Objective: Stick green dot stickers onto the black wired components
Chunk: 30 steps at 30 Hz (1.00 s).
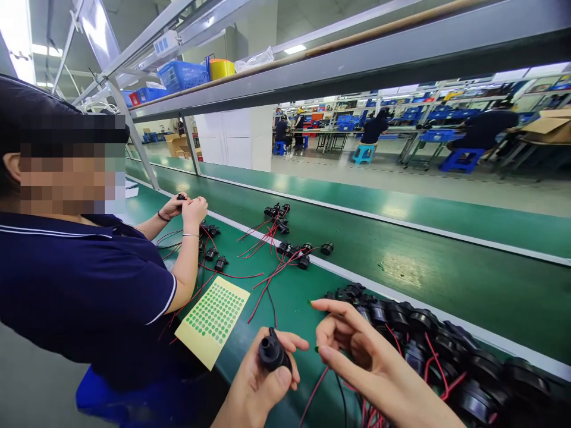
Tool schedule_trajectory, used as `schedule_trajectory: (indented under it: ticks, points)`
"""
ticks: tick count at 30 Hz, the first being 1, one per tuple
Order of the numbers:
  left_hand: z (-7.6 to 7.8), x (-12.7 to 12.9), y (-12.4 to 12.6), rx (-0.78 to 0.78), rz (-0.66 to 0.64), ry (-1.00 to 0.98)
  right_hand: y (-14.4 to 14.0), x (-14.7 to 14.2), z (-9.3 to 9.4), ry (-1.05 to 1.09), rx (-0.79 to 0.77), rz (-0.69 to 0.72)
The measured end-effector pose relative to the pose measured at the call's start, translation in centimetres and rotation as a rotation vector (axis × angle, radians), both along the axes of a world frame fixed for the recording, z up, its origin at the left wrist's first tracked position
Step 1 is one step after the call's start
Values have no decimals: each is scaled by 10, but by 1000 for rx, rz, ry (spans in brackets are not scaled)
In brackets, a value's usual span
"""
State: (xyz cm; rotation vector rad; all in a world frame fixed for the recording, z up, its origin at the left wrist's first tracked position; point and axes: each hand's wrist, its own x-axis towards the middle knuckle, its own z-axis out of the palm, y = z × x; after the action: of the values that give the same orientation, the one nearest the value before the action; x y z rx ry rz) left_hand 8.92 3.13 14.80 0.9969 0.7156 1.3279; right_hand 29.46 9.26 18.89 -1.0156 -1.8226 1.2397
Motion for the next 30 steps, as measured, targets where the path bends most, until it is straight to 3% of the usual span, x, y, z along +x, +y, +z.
schedule_trajectory:
  ticks: [2,8,10,16,24,30]
  points:
    - [1,3,-1,9,-18,6,-2,-3,-2,-24,67,-13]
    - [0,10,-4,14,16,-16,-6,-11,-5,-62,461,-142]
    - [0,10,-5,25,31,-42,-6,-12,-5,-57,514,-180]
    - [-1,7,-4,44,40,-103,-3,-7,-3,4,273,-125]
    - [-4,7,-4,87,7,-40,-7,-8,-4,60,51,-99]
    - [-9,5,2,98,50,197,-14,-4,1,102,-55,-78]
